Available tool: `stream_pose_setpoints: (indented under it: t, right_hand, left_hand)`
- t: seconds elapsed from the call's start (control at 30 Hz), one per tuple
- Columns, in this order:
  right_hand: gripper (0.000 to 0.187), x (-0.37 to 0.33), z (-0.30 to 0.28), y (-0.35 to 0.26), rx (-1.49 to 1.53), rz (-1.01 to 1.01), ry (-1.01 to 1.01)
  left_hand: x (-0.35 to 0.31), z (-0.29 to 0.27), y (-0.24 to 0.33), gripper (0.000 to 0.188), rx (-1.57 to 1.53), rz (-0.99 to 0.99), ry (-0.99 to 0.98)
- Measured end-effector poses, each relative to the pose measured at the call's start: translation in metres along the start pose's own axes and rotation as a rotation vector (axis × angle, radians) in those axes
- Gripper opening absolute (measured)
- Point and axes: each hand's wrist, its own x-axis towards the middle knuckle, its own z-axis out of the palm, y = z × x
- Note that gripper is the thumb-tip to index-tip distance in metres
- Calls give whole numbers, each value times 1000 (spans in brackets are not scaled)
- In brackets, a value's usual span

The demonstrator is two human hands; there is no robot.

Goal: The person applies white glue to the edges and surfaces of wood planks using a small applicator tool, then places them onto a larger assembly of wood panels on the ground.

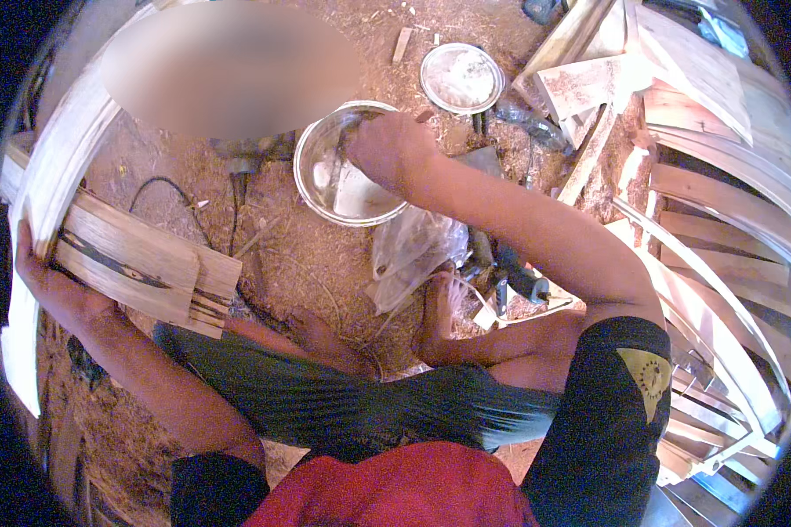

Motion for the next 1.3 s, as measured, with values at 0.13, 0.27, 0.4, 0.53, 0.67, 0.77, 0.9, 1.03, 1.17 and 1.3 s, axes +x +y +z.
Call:
stream_pose_setpoints:
  t: [0.13, 0.27, 0.4, 0.53, 0.67, 0.77, 0.9, 1.03, 1.17, 1.3]
  right_hand:
    - [12, -2, 7, -16, -98, -220, -106]
    - [12, -1, 1, 11, 79, -116, 103]
    - [13, 0, 0, 27, 42, -91, 139]
    - [13, -3, 11, -8, 18, -222, -74]
    - [14, -2, 10, 14, 147, -99, 50]
    - [18, 1, 7, 44, 201, -7, 31]
    - [14, 3, 12, 30, 93, 54, 15]
    - [12, -1, 19, -5, -25, -147, -118]
    - [13, 1, 4, 25, 144, -74, 57]
    - [21, -3, -29, 89, 330, -76, 46]
  left_hand:
    - [-2, 2, -3, 51, 6, 16, 15]
    - [-6, 7, -1, 52, 30, 15, -16]
    - [-10, 11, -1, 53, 1, 27, 1]
    - [-7, 13, -2, 53, -5, -15, -51]
    - [-8, 9, -3, 53, 50, 17, -47]
    - [-8, 9, -3, 51, -41, -29, -87]
    - [-10, 11, -3, 51, 0, -15, -34]
    - [-12, 12, -3, 51, -37, -49, -74]
    - [-10, 9, -2, 50, -32, -36, -77]
    - [-4, 5, -3, 49, -61, -53, -57]
